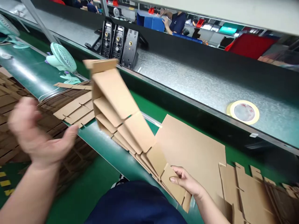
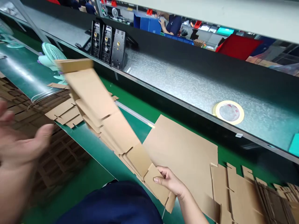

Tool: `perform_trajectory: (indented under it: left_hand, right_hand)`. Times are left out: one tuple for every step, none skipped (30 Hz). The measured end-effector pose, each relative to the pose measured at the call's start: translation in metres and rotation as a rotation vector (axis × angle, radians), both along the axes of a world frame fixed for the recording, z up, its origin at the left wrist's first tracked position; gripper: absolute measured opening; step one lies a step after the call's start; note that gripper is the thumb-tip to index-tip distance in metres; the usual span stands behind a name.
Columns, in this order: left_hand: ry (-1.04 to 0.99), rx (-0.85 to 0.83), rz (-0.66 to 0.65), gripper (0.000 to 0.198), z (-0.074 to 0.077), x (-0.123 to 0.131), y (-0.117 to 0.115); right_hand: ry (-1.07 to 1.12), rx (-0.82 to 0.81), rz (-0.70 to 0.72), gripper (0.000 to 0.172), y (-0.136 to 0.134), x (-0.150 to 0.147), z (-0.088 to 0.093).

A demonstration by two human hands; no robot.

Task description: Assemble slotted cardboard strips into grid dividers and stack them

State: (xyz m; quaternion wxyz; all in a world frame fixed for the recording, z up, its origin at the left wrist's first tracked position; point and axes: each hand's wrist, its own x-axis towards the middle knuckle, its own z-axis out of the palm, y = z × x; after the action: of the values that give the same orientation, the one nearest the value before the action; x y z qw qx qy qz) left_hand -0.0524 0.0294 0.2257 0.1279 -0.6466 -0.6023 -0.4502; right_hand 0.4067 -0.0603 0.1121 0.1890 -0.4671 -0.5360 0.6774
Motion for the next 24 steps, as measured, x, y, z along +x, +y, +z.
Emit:
perform_trajectory:
  left_hand:
    - [0.074,-0.028,0.005,0.087,-0.015,0.007,0.007]
    - [0.134,-0.092,0.012,0.077,-0.036,0.015,0.015]
    - [0.163,-0.224,0.023,0.064,-0.060,0.023,0.022]
    - [0.164,-0.387,0.055,0.057,-0.086,0.031,0.028]
    - [0.168,-0.557,0.087,0.056,-0.112,0.037,0.033]
    - [0.172,-0.717,0.114,0.056,-0.137,0.043,0.035]
    - [0.176,-0.835,0.130,0.057,-0.159,0.047,0.036]
    - [0.185,-0.909,0.137,0.058,-0.177,0.050,0.036]
    - [0.195,-0.941,0.140,0.057,-0.192,0.052,0.035]
    - [0.207,-0.938,0.141,0.057,-0.202,0.054,0.035]
    - [0.218,-0.914,0.142,0.056,-0.210,0.055,0.037]
    - [0.229,-0.881,0.145,0.055,-0.214,0.056,0.040]
    - [0.238,-0.850,0.145,0.054,-0.217,0.057,0.046]
    - [0.247,-0.826,0.143,0.054,-0.219,0.058,0.053]
    - [0.255,-0.814,0.142,0.054,-0.220,0.060,0.062]
    - [0.261,-0.819,0.143,0.054,-0.221,0.061,0.072]
    - [0.265,-0.843,0.148,0.053,-0.222,0.062,0.081]
    - [0.271,-0.882,0.155,0.052,-0.224,0.062,0.089]
    - [0.280,-0.926,0.163,0.049,-0.225,0.062,0.096]
    - [0.291,-0.962,0.171,0.046,-0.226,0.062,0.100]
    - [0.305,-0.983,0.179,0.043,-0.226,0.060,0.102]
    - [0.320,-0.987,0.188,0.041,-0.227,0.058,0.100]
    - [0.333,-0.978,0.200,0.040,-0.228,0.055,0.096]
    - [0.343,-0.962,0.213,0.040,-0.228,0.052,0.089]
  right_hand:
    - [0.048,-0.072,0.007,0.050,0.007,0.003,-0.010]
    - [0.072,-0.122,0.006,0.055,0.015,0.007,-0.021]
    - [0.067,-0.148,-0.011,0.059,0.022,0.014,-0.033]
    - [0.029,-0.151,-0.038,0.062,0.031,0.023,-0.044]
    - [-0.040,-0.137,-0.077,0.063,0.039,0.034,-0.053]
    - [-0.132,-0.115,-0.138,0.063,0.048,0.046,-0.061]
    - [-0.231,-0.088,-0.228,0.064,0.057,0.060,-0.066]
    - [-0.320,-0.058,-0.337,0.065,0.065,0.073,-0.070]
    - [-0.394,-0.024,-0.448,0.067,0.072,0.085,-0.073]
    - [-0.454,0.013,-0.546,0.069,0.078,0.094,-0.076]
    - [-0.499,0.054,-0.613,0.070,0.082,0.101,-0.079]
    - [-0.537,0.097,-0.636,0.071,0.085,0.104,-0.083]
    - [-0.575,0.143,-0.608,0.072,0.087,0.103,-0.088]
    - [-0.615,0.190,-0.545,0.073,0.088,0.101,-0.095]
    - [-0.652,0.237,-0.465,0.071,0.088,0.097,-0.102]
    - [-0.688,0.278,-0.385,0.068,0.089,0.092,-0.109]
    - [-0.731,0.311,-0.317,0.063,0.091,0.088,-0.114]
    - [-0.785,0.328,-0.264,0.059,0.094,0.085,-0.119]
    - [-0.854,0.332,-0.230,0.055,0.098,0.084,-0.121]
    - [-0.942,0.331,-0.218,0.052,0.103,0.085,-0.120]
    - [-1.048,0.339,-0.232,0.051,0.110,0.088,-0.118]
    - [-1.163,0.368,-0.272,0.050,0.117,0.092,-0.114]
    - [-1.273,0.420,-0.338,0.051,0.123,0.096,-0.109]
    - [-1.364,0.486,-0.426,0.051,0.129,0.101,-0.104]
